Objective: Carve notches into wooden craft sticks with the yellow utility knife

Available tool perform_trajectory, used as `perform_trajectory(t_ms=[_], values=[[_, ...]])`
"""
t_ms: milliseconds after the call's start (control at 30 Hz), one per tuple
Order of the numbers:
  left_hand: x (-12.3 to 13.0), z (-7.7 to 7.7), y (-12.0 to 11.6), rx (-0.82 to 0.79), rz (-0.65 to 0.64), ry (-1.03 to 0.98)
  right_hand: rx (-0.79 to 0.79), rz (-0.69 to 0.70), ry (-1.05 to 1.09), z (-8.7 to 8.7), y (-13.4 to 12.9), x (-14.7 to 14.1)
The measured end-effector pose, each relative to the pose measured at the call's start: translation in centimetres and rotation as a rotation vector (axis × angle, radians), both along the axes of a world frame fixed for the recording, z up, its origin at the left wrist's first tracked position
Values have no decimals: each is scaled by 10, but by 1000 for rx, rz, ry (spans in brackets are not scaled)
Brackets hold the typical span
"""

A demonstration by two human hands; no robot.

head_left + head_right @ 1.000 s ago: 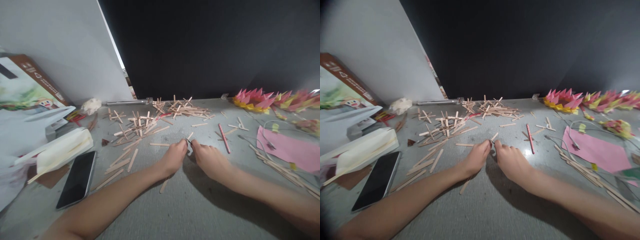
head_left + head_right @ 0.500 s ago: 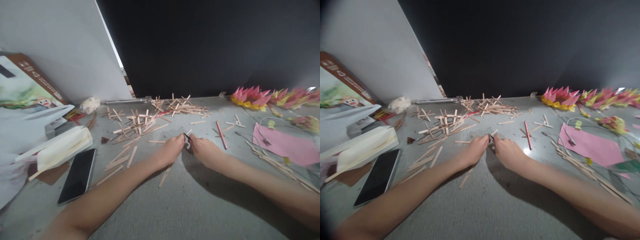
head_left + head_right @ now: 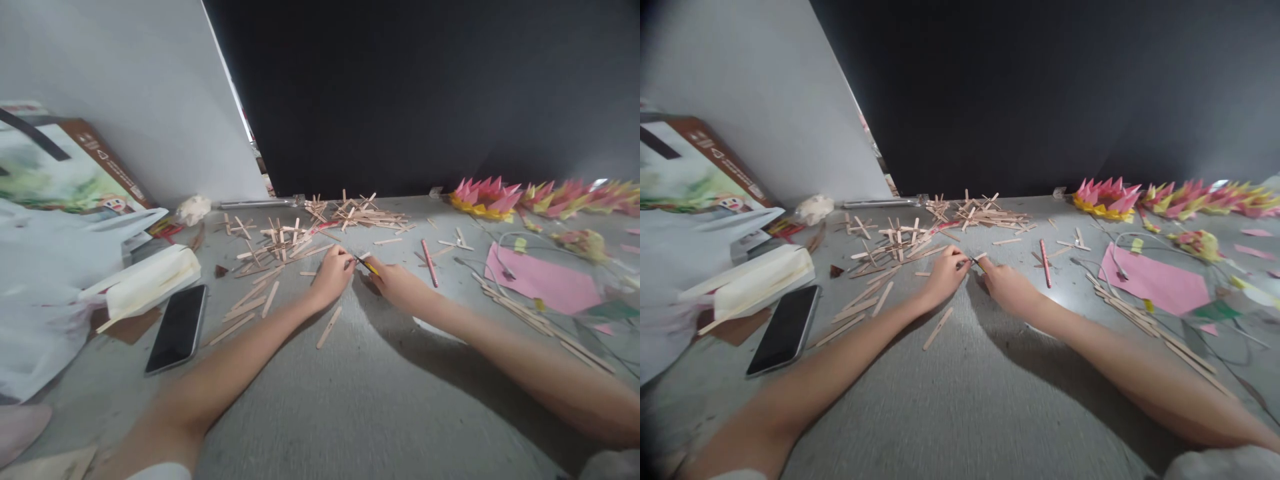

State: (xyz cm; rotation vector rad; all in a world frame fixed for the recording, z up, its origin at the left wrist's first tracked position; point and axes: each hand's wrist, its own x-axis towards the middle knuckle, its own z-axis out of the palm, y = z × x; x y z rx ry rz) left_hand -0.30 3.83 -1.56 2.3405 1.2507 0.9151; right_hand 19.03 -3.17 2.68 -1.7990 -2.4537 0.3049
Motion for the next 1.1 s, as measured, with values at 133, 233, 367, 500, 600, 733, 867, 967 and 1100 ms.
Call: perform_trajectory(t_ms=[133, 233, 367, 500, 600, 733, 867, 967, 1100], values=[[4, -1, 9, -46, 15, 28, 27, -82, -174, 3, -2, -4], [8, -3, 9, -59, 33, 23, 18, -69, -187, 4, -6, -6], [11, -7, 9, -81, 83, 4, 8, -49, -91, 7, -12, -8], [9, -7, 7, -98, 104, 0, -1, 9, -20, 10, -17, -3], [6, -5, 6, -109, 101, 10, 9, 49, -15, 8, -18, 1], [6, -7, 7, -114, 105, 13, 60, 30, -150, 0, -21, 3], [7, -9, 8, -117, 113, 7, 82, -7, -236, -7, -25, 0], [7, -9, 9, -121, 110, 9, 105, -17, -235, -11, -26, -3], [9, -7, 7, -117, 107, 14, 132, -32, -195, -14, -24, -2]])
